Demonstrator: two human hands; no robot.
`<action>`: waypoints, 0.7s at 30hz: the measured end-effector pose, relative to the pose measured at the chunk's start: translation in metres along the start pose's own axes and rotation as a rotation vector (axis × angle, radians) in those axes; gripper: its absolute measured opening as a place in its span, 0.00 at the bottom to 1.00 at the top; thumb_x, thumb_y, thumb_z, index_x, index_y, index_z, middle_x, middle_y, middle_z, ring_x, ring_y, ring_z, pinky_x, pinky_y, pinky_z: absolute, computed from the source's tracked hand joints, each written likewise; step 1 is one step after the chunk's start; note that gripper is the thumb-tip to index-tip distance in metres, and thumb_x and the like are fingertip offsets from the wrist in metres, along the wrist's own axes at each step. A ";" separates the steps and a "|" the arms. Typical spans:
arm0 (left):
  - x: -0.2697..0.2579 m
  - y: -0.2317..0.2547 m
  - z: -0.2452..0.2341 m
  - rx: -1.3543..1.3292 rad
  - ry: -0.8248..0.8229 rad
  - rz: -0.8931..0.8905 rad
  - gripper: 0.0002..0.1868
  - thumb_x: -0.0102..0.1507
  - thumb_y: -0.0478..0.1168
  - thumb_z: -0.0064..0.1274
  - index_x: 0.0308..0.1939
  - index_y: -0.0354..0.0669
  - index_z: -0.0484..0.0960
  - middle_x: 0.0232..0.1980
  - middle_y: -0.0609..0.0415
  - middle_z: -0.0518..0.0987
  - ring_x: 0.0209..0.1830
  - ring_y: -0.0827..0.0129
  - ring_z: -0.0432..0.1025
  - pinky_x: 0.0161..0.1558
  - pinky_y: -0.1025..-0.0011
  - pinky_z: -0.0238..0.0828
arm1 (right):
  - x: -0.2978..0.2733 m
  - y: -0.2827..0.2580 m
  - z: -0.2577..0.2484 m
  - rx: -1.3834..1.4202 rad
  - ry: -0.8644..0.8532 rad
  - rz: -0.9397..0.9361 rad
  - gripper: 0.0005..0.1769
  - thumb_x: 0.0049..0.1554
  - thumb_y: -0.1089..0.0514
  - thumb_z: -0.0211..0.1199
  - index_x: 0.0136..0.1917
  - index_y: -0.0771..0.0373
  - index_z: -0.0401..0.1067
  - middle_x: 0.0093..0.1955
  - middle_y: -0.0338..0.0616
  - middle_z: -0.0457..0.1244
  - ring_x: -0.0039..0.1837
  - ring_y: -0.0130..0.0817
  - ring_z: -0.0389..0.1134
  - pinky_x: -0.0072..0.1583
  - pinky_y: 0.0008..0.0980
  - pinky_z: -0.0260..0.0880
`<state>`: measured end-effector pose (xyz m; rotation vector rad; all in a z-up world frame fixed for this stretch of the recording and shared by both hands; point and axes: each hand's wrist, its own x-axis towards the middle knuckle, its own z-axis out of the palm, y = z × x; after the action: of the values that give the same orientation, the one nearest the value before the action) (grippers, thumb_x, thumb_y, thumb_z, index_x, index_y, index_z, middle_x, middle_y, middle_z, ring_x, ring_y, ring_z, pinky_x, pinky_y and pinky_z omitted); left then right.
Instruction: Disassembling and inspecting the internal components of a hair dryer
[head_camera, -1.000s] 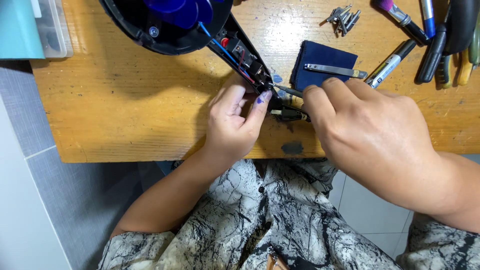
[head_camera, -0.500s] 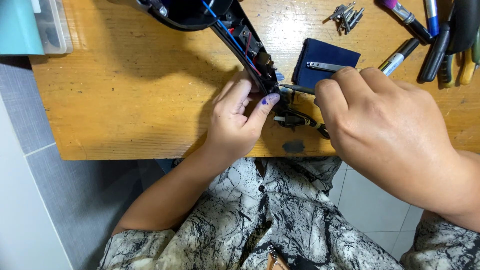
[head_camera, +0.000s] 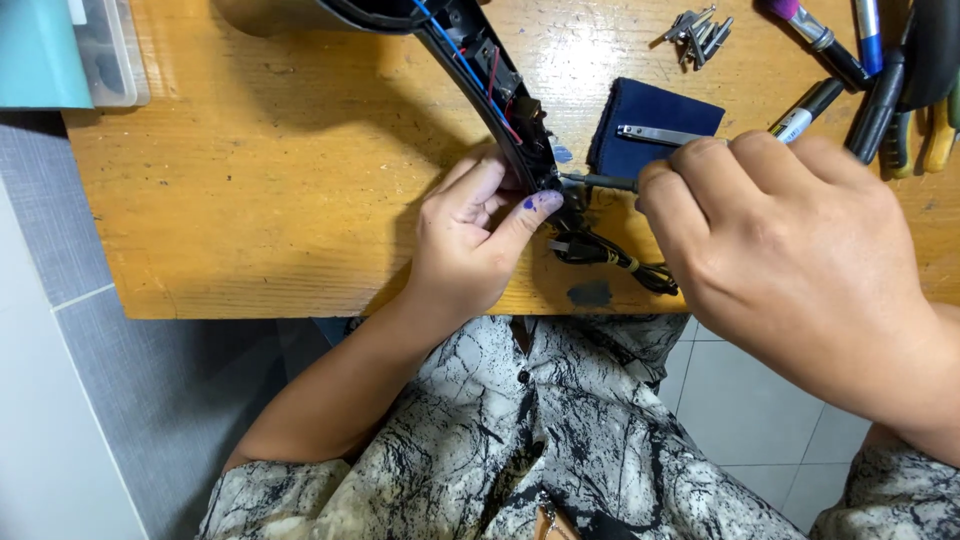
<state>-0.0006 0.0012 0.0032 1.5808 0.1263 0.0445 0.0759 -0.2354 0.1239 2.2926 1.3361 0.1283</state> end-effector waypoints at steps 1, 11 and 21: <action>0.000 -0.002 0.001 -0.022 0.011 -0.013 0.13 0.74 0.34 0.65 0.61 0.32 0.87 0.55 0.48 0.80 0.57 0.65 0.82 0.69 0.69 0.87 | 0.001 0.001 -0.001 -0.061 0.024 -0.002 0.12 0.75 0.64 0.62 0.55 0.45 0.70 0.48 0.29 0.62 0.47 0.32 0.65 0.47 0.32 0.59; 0.001 0.001 -0.001 0.013 0.005 -0.034 0.11 0.75 0.36 0.63 0.58 0.33 0.87 0.52 0.50 0.79 0.53 0.65 0.81 0.68 0.69 0.88 | 0.000 0.003 -0.001 -0.023 0.008 -0.014 0.11 0.76 0.66 0.63 0.55 0.49 0.72 0.50 0.33 0.63 0.48 0.29 0.65 0.44 0.28 0.64; 0.001 0.001 -0.003 0.056 -0.021 -0.030 0.11 0.76 0.37 0.61 0.58 0.33 0.86 0.52 0.48 0.80 0.53 0.64 0.82 0.65 0.68 0.90 | 0.002 0.006 -0.005 -0.039 -0.068 -0.024 0.13 0.79 0.51 0.62 0.75 0.52 0.72 0.53 0.32 0.66 0.50 0.24 0.74 0.41 0.26 0.77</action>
<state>-0.0002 0.0040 0.0045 1.6346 0.1356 0.0010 0.0799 -0.2347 0.1310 2.2280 1.3149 0.0675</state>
